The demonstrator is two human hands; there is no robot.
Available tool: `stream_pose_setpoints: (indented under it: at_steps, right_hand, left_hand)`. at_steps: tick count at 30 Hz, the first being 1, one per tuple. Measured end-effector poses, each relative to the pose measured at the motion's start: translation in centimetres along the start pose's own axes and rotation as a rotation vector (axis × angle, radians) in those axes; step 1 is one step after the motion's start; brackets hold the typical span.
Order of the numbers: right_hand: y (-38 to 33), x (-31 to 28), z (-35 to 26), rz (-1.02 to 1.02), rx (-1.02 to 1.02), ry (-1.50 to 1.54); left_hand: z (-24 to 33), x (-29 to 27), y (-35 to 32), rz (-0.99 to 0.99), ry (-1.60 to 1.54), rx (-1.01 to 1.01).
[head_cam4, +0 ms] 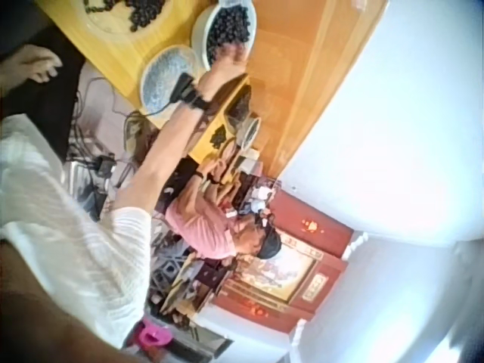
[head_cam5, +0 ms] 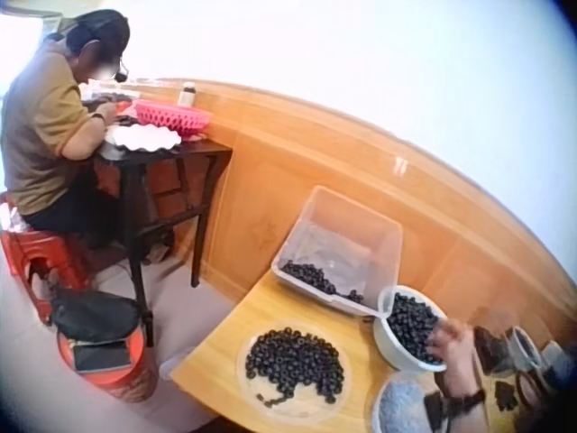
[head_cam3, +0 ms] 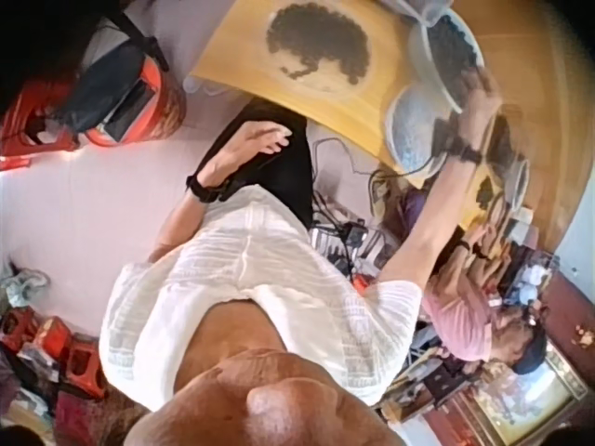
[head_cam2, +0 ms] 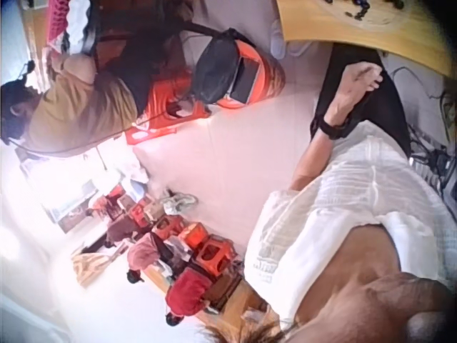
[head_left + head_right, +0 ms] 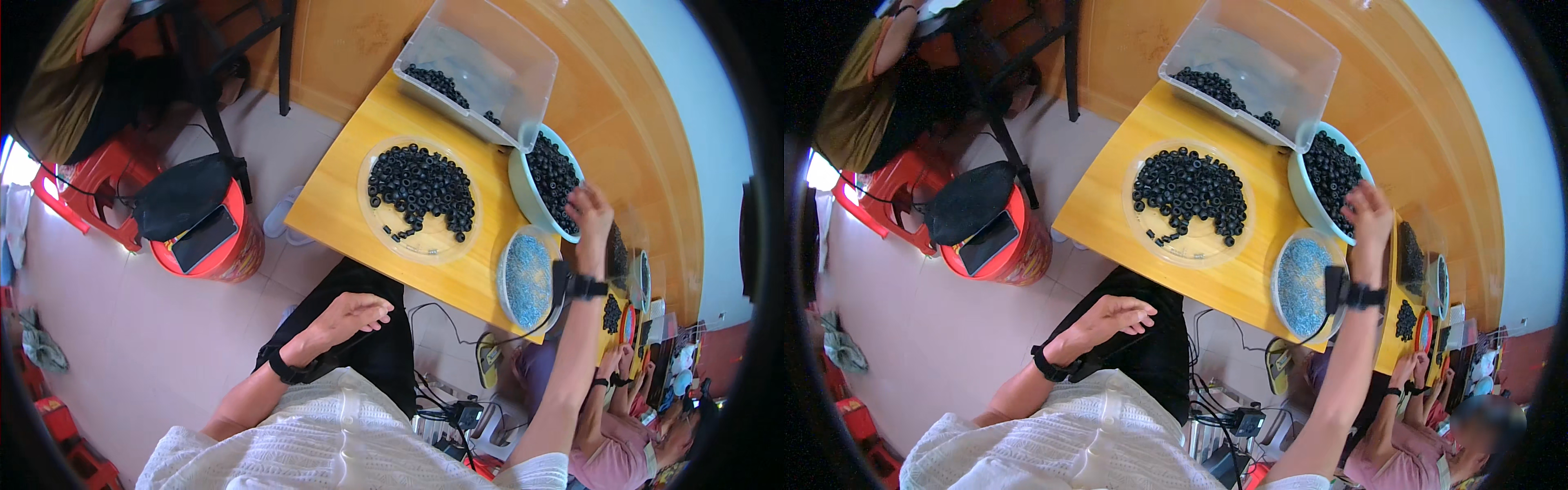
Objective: Sorting and inspecting black plastic rings into containers for manufacturing.
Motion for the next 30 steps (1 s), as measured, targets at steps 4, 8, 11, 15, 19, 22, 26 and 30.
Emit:
stream_pose_setpoints:
  at_steps: [4,8,11,15,19,22,26,30]
  right_hand:
    - [-7.3,4.7,3.8,-0.259,-0.139,-0.325]
    - [-13.4,11.1,3.9,-0.413,-0.322,-0.476]
    - [-14.9,14.2,4.9,-0.466,-0.304,-0.453]
    - [-14.9,16.6,4.9,-0.503,-0.456,-0.566]
    - [-14.7,17.2,5.6,-0.539,-0.377,-0.577]
    - [-14.2,16.9,6.5,-0.539,-0.279,-0.485]
    - [-15.4,16.2,5.7,-0.493,-0.185,-0.301]
    - [-19.4,15.8,3.8,-0.482,-0.067,-0.083]
  left_hand:
    - [-0.1,-0.1,0.2,0.003,0.028,0.004]
    - [-0.3,-0.1,0.5,0.004,0.026,0.009]
    - [-0.5,0.0,0.4,0.004,0.011,0.000]
    - [-0.7,0.0,0.4,0.008,0.007,0.003]
    - [-0.5,0.0,0.1,0.014,-0.005,-0.024]
    - [-0.4,-0.1,0.0,0.029,0.011,0.006]
    - [0.7,-0.5,-0.2,0.129,-0.056,0.084]
    - [2.1,-0.9,-0.5,0.204,-0.204,0.168]
Point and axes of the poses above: each hand's wrist, its own y-axis towards the middle knuckle, its own x-axis out of the palm, z = x × y, the point moved 3 cm from there along y, towards the middle knuckle, and after that the axes turned 10 degrees about y, right-handed, at the moved point
